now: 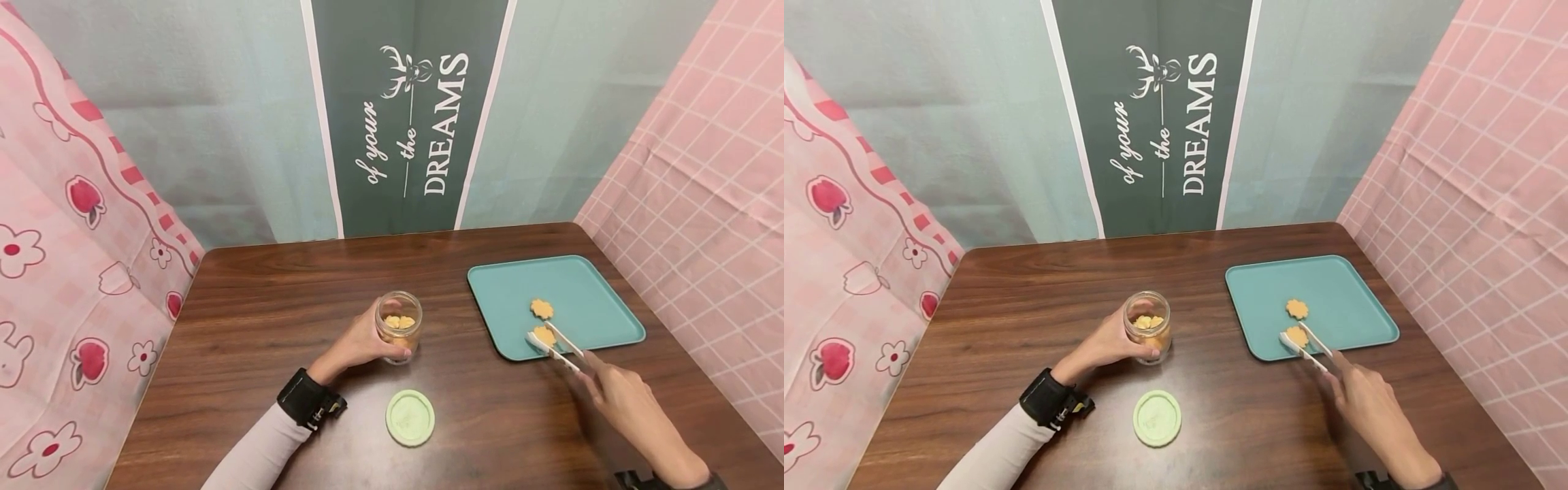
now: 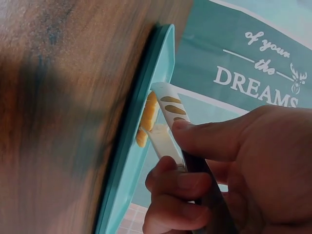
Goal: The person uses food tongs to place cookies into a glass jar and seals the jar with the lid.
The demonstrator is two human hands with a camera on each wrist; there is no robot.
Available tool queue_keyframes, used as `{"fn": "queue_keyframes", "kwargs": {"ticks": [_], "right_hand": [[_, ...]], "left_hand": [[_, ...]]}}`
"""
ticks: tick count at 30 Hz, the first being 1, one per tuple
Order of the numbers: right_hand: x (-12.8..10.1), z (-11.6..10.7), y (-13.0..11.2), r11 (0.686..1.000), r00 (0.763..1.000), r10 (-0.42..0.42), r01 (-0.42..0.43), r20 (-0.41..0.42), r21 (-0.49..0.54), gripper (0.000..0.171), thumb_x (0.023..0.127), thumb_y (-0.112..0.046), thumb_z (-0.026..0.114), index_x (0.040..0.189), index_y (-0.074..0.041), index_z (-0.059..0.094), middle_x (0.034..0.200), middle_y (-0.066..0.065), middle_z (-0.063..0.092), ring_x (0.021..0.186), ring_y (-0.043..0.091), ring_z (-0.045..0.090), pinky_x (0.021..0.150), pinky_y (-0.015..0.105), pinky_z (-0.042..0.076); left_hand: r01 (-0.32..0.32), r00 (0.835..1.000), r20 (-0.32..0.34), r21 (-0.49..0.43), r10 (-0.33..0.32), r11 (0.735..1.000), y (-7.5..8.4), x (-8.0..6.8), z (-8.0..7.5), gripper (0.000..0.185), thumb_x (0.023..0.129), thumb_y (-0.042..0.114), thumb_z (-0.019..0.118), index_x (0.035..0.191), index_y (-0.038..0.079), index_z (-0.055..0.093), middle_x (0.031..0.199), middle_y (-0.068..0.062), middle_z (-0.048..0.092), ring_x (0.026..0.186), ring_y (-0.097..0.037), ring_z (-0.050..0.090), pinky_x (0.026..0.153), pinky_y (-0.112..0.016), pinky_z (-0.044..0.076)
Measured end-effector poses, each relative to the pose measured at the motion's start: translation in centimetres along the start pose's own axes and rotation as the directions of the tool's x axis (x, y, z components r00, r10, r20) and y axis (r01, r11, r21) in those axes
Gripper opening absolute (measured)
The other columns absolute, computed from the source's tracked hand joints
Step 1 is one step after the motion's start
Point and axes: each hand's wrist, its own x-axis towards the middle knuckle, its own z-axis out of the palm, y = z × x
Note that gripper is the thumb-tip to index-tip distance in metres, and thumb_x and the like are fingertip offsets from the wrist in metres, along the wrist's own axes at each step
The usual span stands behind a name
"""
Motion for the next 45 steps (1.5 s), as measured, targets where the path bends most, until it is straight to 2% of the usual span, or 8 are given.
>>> {"fn": "queue_keyframes", "kwargs": {"ticks": [3, 10, 16, 20, 25, 30, 37, 45], "right_hand": [[0.0, -0.1, 0.0, 1.000, 0.999, -0.017, 0.017, -0.039, -0.009, 0.039, 0.094, -0.003, 0.076, 0.127, 0.014, 0.063, 0.072, 0.018, 0.064, 0.060, 0.034, 0.061, 0.047, 0.056, 0.044], [0.1, -0.3, -0.1, 1.000, 0.999, -0.020, 0.019, -0.048, -0.022, 0.044, 0.094, -0.003, 0.077, 0.131, 0.017, 0.062, 0.066, 0.009, 0.058, 0.058, 0.027, 0.052, 0.047, 0.053, 0.044], [0.0, -0.4, -0.2, 0.999, 0.995, -0.045, 0.044, -0.087, -0.014, 0.045, 0.090, 0.000, 0.079, 0.129, 0.017, 0.062, 0.081, 0.024, 0.069, 0.060, 0.033, 0.062, 0.047, 0.055, 0.045], [-0.1, -0.5, -0.3, 0.996, 0.986, -0.086, 0.084, -0.142, -0.019, 0.046, 0.086, 0.004, 0.081, 0.127, 0.017, 0.063, 0.086, 0.028, 0.071, 0.061, 0.037, 0.065, 0.046, 0.055, 0.046], [-0.2, -0.6, -0.4, 0.990, 0.969, -0.142, 0.136, -0.202, -0.043, 0.046, 0.083, 0.007, 0.082, 0.125, 0.015, 0.064, 0.081, 0.024, 0.069, 0.059, 0.033, 0.062, 0.044, 0.051, 0.044], [-0.1, -0.8, -0.6, 0.988, 0.965, -0.152, 0.142, -0.212, -0.063, 0.046, 0.084, 0.006, 0.081, 0.126, 0.013, 0.064, 0.076, 0.017, 0.066, 0.057, 0.021, 0.049, 0.044, 0.043, 0.039], [0.1, -1.0, -0.8, 0.987, 0.962, -0.160, 0.150, -0.221, -0.064, 0.044, 0.087, 0.005, 0.080, 0.127, 0.013, 0.063, 0.077, 0.017, 0.066, 0.056, 0.019, 0.047, 0.045, 0.040, 0.037], [0.3, -1.5, -1.3, 0.986, 0.960, -0.166, 0.159, -0.226, -0.049, 0.040, 0.094, -0.002, 0.077, 0.130, 0.009, 0.062, 0.069, 0.004, 0.057, 0.056, 0.015, 0.038, 0.046, 0.034, 0.032]], "left_hand": [[-0.001, 1.000, 0.002, -0.009, 0.001, 1.000, 0.0, 0.0, 0.0, 0.094, 0.069, 0.024, 0.101, 0.146, 0.004, 0.051, 0.143, -0.014, 0.063, 0.125, -0.025, 0.062, 0.109, -0.042, 0.046], [-0.002, 1.000, 0.000, -0.005, 0.002, 1.000, 0.1, 0.0, -0.1, 0.093, 0.069, 0.024, 0.101, 0.146, 0.004, 0.051, 0.142, -0.014, 0.063, 0.125, -0.024, 0.062, 0.108, -0.042, 0.046], [-0.005, 1.000, 0.003, -0.002, 0.005, 1.000, -0.1, 0.0, 0.0, 0.093, 0.070, 0.023, 0.100, 0.146, 0.003, 0.051, 0.142, -0.014, 0.063, 0.125, -0.024, 0.062, 0.108, -0.041, 0.047], [-0.008, 1.000, 0.002, -0.005, 0.008, 1.000, -0.1, 0.0, 0.0, 0.093, 0.070, 0.023, 0.100, 0.146, 0.003, 0.051, 0.143, -0.015, 0.063, 0.125, -0.024, 0.062, 0.108, -0.040, 0.047], [-0.014, 1.000, -0.003, -0.003, 0.014, 1.000, -0.2, 0.0, 0.0, 0.093, 0.069, 0.024, 0.101, 0.146, 0.003, 0.051, 0.142, -0.014, 0.063, 0.124, -0.024, 0.062, 0.108, -0.040, 0.047], [-0.016, 1.000, -0.004, -0.005, 0.016, 1.000, -0.2, 0.0, 0.1, 0.095, 0.069, 0.025, 0.101, 0.146, 0.003, 0.051, 0.142, -0.014, 0.063, 0.124, -0.024, 0.063, 0.107, -0.040, 0.047], [-0.009, 1.000, -0.007, 0.002, 0.009, 1.000, -0.2, 0.0, 0.1, 0.093, 0.069, 0.026, 0.101, 0.145, 0.006, 0.052, 0.142, -0.012, 0.064, 0.123, -0.023, 0.063, 0.107, -0.040, 0.047], [-0.010, 1.000, -0.006, -0.003, 0.010, 1.000, -0.1, 0.0, 0.1, 0.092, 0.069, 0.025, 0.101, 0.145, 0.008, 0.052, 0.142, -0.014, 0.064, 0.123, -0.024, 0.063, 0.107, -0.041, 0.047]]}}
